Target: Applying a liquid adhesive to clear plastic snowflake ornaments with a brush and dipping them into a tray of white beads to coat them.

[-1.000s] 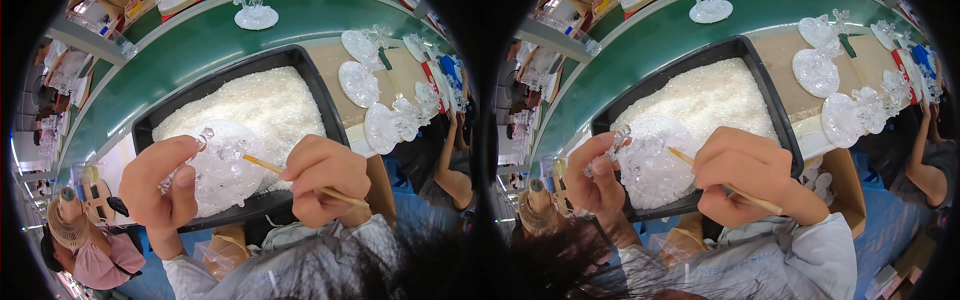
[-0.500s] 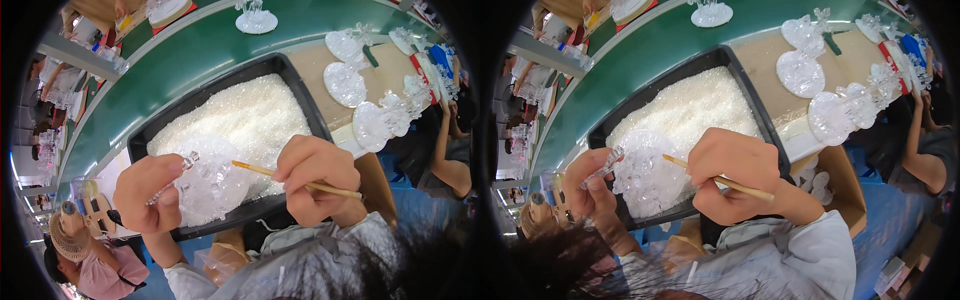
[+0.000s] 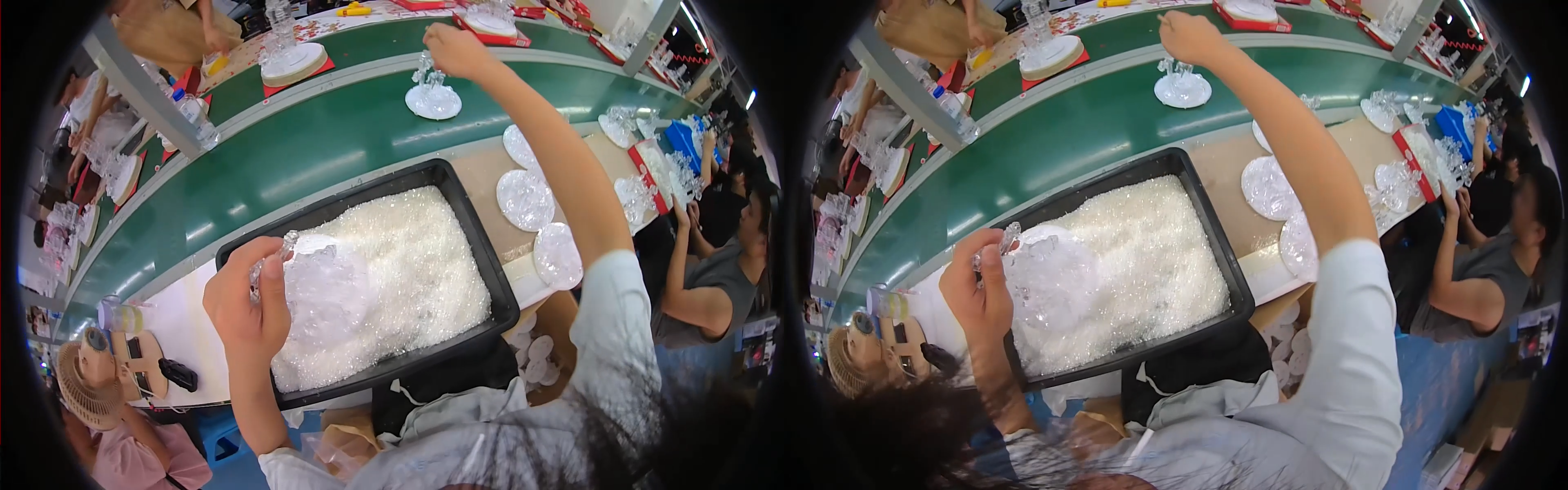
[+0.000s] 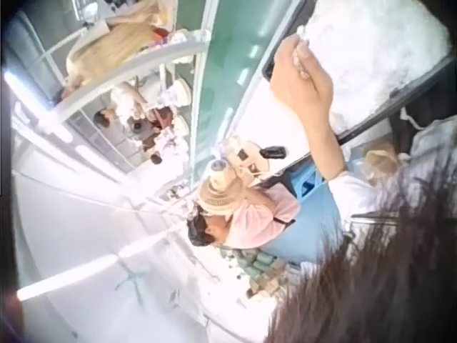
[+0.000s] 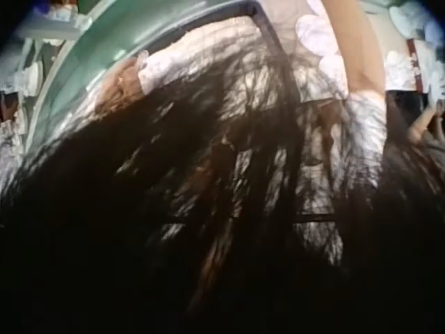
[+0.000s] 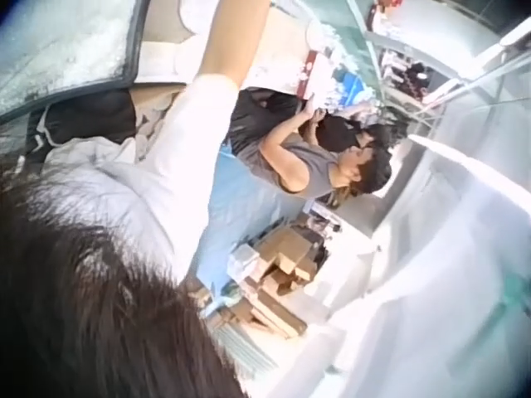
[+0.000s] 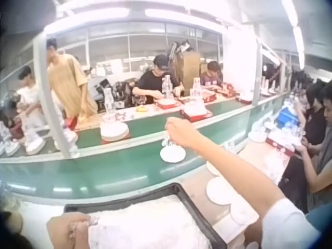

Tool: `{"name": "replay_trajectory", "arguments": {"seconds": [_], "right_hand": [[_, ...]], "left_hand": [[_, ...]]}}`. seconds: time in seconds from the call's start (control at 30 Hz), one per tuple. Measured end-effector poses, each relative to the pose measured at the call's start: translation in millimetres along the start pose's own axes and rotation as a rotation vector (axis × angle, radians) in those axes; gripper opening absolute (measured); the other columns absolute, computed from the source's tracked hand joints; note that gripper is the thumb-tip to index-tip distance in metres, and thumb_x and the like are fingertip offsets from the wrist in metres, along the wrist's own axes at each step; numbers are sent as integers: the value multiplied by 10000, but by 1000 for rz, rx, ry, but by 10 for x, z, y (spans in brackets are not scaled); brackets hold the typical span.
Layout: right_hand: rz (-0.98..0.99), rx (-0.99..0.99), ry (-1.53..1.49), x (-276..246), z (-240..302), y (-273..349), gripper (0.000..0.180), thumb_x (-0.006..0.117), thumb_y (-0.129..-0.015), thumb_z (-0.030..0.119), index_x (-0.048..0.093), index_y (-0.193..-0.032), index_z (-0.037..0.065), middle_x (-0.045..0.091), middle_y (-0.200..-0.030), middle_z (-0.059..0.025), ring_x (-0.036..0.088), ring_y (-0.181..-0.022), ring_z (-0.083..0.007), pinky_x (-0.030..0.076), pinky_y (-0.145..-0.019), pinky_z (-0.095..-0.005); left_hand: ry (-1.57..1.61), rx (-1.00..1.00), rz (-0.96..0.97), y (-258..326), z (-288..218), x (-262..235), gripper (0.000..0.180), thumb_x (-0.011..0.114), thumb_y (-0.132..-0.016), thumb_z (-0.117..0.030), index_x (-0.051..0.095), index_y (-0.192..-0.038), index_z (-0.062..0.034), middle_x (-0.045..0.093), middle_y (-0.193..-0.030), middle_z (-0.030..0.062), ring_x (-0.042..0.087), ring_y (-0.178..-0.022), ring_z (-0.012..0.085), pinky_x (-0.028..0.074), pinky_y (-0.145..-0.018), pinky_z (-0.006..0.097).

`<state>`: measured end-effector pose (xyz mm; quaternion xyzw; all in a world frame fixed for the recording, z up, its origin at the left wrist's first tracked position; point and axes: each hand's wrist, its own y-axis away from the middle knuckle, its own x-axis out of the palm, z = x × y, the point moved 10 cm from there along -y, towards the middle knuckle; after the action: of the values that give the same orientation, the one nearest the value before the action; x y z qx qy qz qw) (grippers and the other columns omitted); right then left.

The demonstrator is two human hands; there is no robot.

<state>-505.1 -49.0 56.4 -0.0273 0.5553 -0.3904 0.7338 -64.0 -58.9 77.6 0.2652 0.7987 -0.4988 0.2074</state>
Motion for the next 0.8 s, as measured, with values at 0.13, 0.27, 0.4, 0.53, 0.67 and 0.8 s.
{"name": "replay_trajectory", "arguments": {"seconds": [0.13, 0.27, 0.4, 0.53, 0.67, 0.8], "right_hand": [[143, 178, 267, 706, -860, -415, 411, 520, -919, 326, 576, -1209, 40, 684, -1048, -250, 652, -998, -445, 509, -896, -509], [173, 189, 318, 1003, -1043, -469, 412, 603, -855, 284, 613, -1193, 48, 667, -1105, -262, 638, -1028, -450, 508, -912, -510], [38, 100, 287, 705, -758, -365, 239, 622, -802, 170, 707, -952, 5, 695, -971, -269, 673, -963, -425, 540, -865, -485], [-43, -139, 135, 40, 56, -153, 214, 643, -813, 180, 713, -948, 29, 714, -859, -181, 697, -816, -326, 546, -763, -422], [73, -229, -108, -661, 1160, 638, 177, 667, -843, 129, 675, -968, 4, 685, -757, -73, 643, -676, -128, 501, -632, -282], [232, -231, -270, -663, 1748, 1423, 164, 661, -841, 93, 661, -965, -16, 669, -740, -84, 632, -658, -114, 491, -621, -272]], "left_hand": [[65, -75, -33, -31, 203, 135, 82, 596, -949, -69, 649, -965, -9, 700, -805, 117, 695, -681, 227, 500, -601, 278], [29, -128, -12, -7, 314, 127, 71, 612, -942, -81, 645, -974, -26, 670, -763, 107, 644, -612, 242, 473, -565, 297], [49, -104, -27, -23, 303, 120, 66, 621, -934, -85, 645, -975, -38, 648, -736, 104, 605, -568, 247, 454, -541, 314], [66, -77, -57, -20, 251, 24, 60, 626, -929, -84, 647, -967, -42, 637, -713, 97, 587, -538, 235, 442, -520, 314], [114, -96, -91, -11, 302, -59, 47, 628, -924, -80, 651, -942, -42, 629, -691, 85, 572, -516, 223, 430, -505, 302], [129, 49, -81, -12, 198, -187, 45, 631, -913, -71, 668, -914, -46, 644, -667, 65, 588, -520, 180, 431, -513, 272]]}}
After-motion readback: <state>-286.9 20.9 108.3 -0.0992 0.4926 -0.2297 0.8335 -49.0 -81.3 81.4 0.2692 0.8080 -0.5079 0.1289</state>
